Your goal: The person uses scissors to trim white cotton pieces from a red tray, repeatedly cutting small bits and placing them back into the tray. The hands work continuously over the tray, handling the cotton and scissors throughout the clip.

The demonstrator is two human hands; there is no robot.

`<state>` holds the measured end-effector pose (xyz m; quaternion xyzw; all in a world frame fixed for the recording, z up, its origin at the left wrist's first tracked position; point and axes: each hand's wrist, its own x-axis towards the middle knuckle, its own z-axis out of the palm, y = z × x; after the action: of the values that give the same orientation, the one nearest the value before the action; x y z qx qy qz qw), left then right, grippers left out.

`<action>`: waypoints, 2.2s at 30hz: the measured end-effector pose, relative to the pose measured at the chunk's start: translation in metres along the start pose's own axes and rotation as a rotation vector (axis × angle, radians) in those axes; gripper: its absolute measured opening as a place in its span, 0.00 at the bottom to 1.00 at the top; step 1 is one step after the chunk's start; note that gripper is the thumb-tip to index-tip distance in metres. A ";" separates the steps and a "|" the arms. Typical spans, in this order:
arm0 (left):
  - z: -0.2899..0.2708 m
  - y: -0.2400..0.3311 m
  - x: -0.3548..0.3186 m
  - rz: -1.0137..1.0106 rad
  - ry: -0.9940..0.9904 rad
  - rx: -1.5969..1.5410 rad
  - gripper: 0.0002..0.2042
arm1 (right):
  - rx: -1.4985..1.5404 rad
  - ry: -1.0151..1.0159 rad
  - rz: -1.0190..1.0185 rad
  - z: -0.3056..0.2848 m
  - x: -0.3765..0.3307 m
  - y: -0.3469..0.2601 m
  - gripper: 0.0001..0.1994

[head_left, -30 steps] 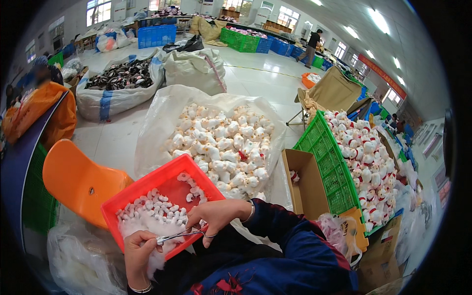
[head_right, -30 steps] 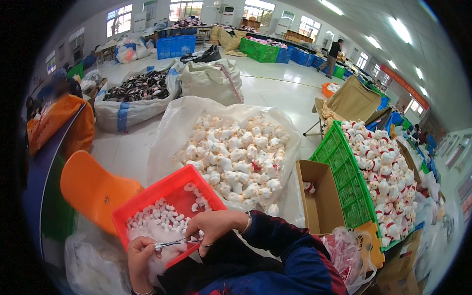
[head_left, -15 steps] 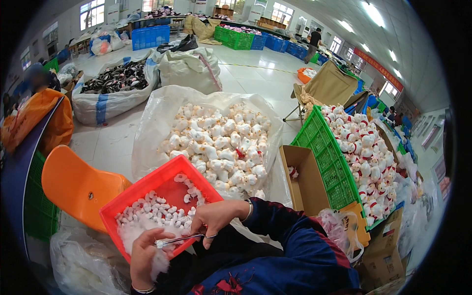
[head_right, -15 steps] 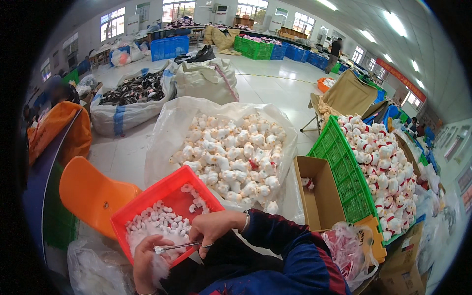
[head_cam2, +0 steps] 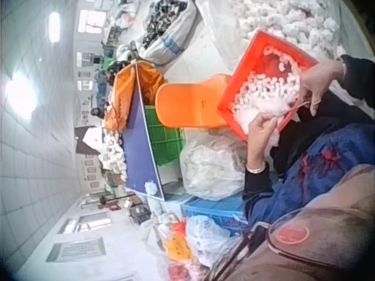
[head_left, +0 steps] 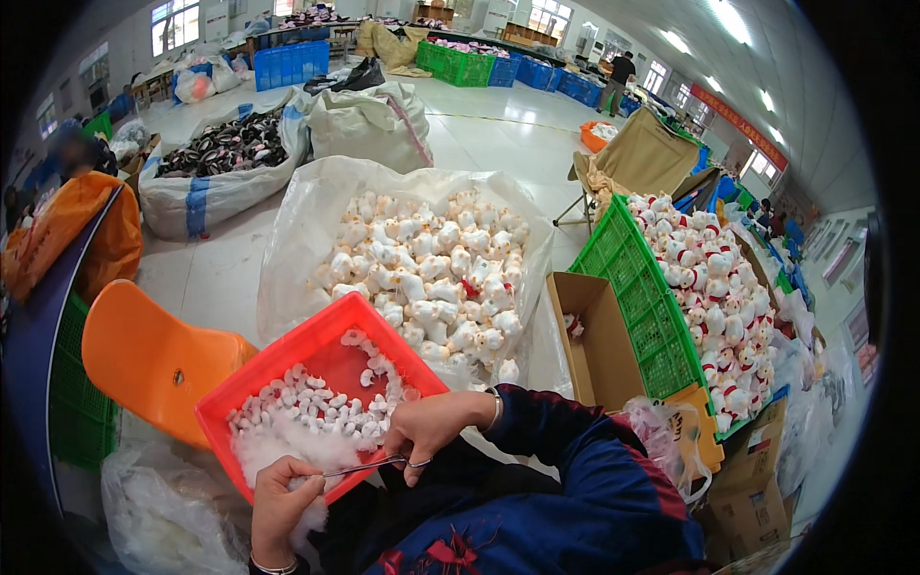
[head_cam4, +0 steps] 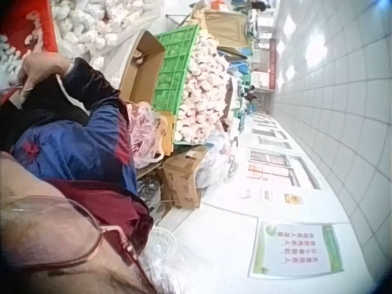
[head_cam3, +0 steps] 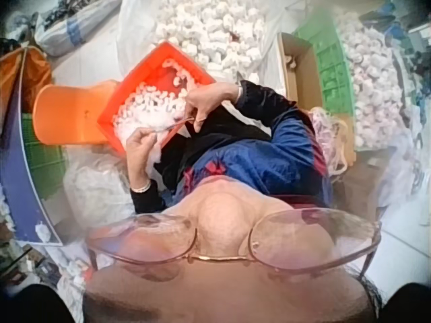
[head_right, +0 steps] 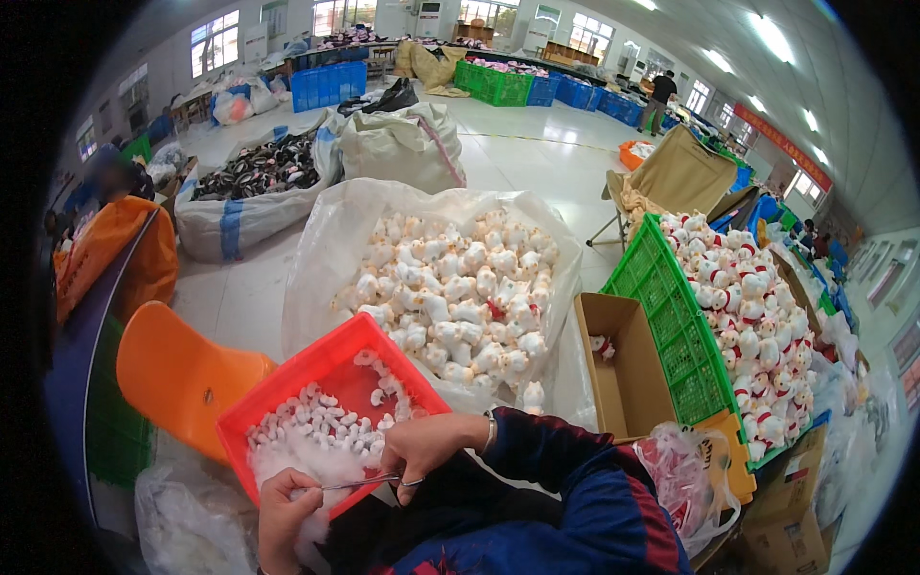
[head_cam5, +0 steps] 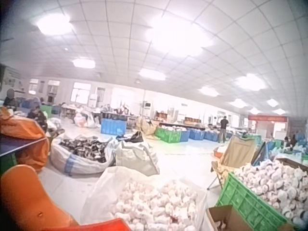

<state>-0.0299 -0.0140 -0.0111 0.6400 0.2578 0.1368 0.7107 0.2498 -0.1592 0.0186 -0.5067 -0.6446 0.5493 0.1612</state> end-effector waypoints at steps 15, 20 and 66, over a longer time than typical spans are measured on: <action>-0.009 0.001 0.002 -0.021 -0.103 -0.012 0.02 | 0.082 -0.016 0.005 0.006 -0.002 -0.002 0.15; -0.011 -0.007 0.001 0.041 -0.040 0.129 0.05 | 0.008 0.010 0.035 0.003 -0.006 -0.012 0.15; 0.003 0.014 0.047 0.108 0.020 0.348 0.04 | -0.574 0.333 0.121 -0.035 -0.018 -0.019 0.15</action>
<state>0.0127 0.0099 -0.0065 0.7648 0.2498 0.1347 0.5784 0.2754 -0.1533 0.0536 -0.6514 -0.7065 0.2640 0.0821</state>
